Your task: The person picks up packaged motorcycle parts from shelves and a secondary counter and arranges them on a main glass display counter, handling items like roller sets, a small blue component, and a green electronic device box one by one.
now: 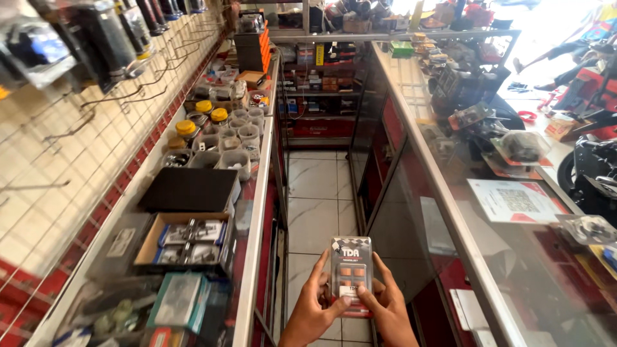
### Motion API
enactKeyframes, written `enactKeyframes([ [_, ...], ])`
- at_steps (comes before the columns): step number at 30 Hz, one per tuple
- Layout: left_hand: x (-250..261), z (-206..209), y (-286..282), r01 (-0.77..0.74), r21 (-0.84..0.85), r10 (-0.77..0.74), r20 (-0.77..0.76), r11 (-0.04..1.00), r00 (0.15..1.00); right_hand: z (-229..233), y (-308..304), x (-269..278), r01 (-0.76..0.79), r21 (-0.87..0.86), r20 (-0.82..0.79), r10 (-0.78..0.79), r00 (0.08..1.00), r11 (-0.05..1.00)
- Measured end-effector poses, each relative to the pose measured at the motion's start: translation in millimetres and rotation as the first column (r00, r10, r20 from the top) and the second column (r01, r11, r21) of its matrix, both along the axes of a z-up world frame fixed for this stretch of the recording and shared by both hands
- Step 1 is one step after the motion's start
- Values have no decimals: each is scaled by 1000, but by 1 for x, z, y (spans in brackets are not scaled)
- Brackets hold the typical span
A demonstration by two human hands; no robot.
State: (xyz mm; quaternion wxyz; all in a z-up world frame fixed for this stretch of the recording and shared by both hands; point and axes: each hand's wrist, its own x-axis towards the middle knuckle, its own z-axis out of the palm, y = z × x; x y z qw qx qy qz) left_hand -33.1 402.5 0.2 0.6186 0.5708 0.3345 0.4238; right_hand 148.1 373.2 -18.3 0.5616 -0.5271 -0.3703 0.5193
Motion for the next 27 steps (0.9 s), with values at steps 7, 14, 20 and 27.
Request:
enactKeyframes([
  [7, 10, -15, 79, 19, -5, -19, 4, 1000, 1000, -8, 74, 9, -9, 62, 1, 9, 1000, 998],
  [14, 29, -3, 184, -22, 7, 22, -60, 1000, 998, -12, 187, 32, -40, 64, -14, 41, 999, 997],
  [20, 66, 16, 278, -26, 28, 28, -80, 999, 996, -3, 283, 69, -38, 117, -44, 43, 998, 992],
  [27, 96, 9, 353, 31, 24, -31, -39, 999, 999, -17, 365, 100, -52, 115, -59, 59, 996, 992],
])
